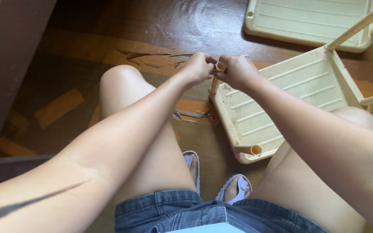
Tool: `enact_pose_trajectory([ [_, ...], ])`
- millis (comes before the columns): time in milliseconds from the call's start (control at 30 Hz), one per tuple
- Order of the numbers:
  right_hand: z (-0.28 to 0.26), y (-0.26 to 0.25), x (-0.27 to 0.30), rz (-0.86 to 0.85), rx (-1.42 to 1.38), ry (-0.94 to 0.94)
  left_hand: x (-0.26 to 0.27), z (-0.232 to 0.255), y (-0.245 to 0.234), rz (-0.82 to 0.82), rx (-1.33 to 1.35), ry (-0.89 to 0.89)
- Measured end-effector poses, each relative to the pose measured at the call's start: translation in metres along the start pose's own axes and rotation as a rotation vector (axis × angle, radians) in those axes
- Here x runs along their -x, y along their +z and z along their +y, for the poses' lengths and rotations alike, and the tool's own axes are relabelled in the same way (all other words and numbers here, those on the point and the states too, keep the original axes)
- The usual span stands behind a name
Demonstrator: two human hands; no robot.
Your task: The person assembles a plastic stool by inserting cylindrical legs into the base. They sit on the floor, pick up legs from a tray, and fit them into the base one by one, then stack the assembled stool on another.
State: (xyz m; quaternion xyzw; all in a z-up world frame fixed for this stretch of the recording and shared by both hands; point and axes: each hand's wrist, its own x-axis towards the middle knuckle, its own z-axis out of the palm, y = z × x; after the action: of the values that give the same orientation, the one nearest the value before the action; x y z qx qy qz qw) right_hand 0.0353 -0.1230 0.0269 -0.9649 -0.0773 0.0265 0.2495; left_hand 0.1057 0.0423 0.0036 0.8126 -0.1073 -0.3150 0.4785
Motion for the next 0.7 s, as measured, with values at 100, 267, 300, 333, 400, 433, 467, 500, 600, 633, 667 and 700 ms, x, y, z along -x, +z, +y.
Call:
enact_pose_trajectory([
  [100,-0.001,0.01,-0.006,0.015,0.049,-0.015,-0.001,0.001,-0.007,0.022,0.013,0.022],
  [267,-0.004,0.029,-0.001,0.118,0.078,0.048,-0.006,0.0,-0.003,0.046,-0.121,0.067],
  [300,-0.005,0.032,0.001,0.152,0.091,0.067,-0.006,0.0,-0.001,0.047,-0.139,0.066],
  [333,-0.006,0.034,0.002,0.136,0.069,0.132,-0.007,-0.001,0.0,0.047,-0.156,0.066],
  [400,-0.011,0.036,0.003,0.105,0.018,0.257,-0.008,-0.002,0.001,0.065,-0.201,0.19],
  [433,-0.014,0.034,0.003,0.134,0.026,0.22,-0.008,-0.003,0.002,0.076,-0.223,0.252],
  [467,-0.015,0.03,0.002,0.162,0.034,0.182,-0.008,-0.003,0.003,0.083,-0.218,0.247],
  [500,-0.018,0.027,0.0,0.192,0.038,0.142,-0.007,-0.003,0.002,0.094,-0.218,0.241],
  [600,-0.022,0.011,-0.008,-0.149,0.111,0.229,-0.001,-0.005,-0.004,0.149,-0.263,0.206],
  [633,-0.021,0.007,-0.008,-0.12,0.107,0.123,0.001,-0.003,-0.001,0.163,-0.282,0.195],
  [667,-0.017,0.002,-0.008,-0.091,0.103,0.017,0.003,-0.003,0.0,0.169,-0.289,0.187],
  [700,-0.013,-0.001,-0.01,-0.066,0.105,-0.092,0.005,-0.003,-0.001,0.179,-0.289,0.179],
])
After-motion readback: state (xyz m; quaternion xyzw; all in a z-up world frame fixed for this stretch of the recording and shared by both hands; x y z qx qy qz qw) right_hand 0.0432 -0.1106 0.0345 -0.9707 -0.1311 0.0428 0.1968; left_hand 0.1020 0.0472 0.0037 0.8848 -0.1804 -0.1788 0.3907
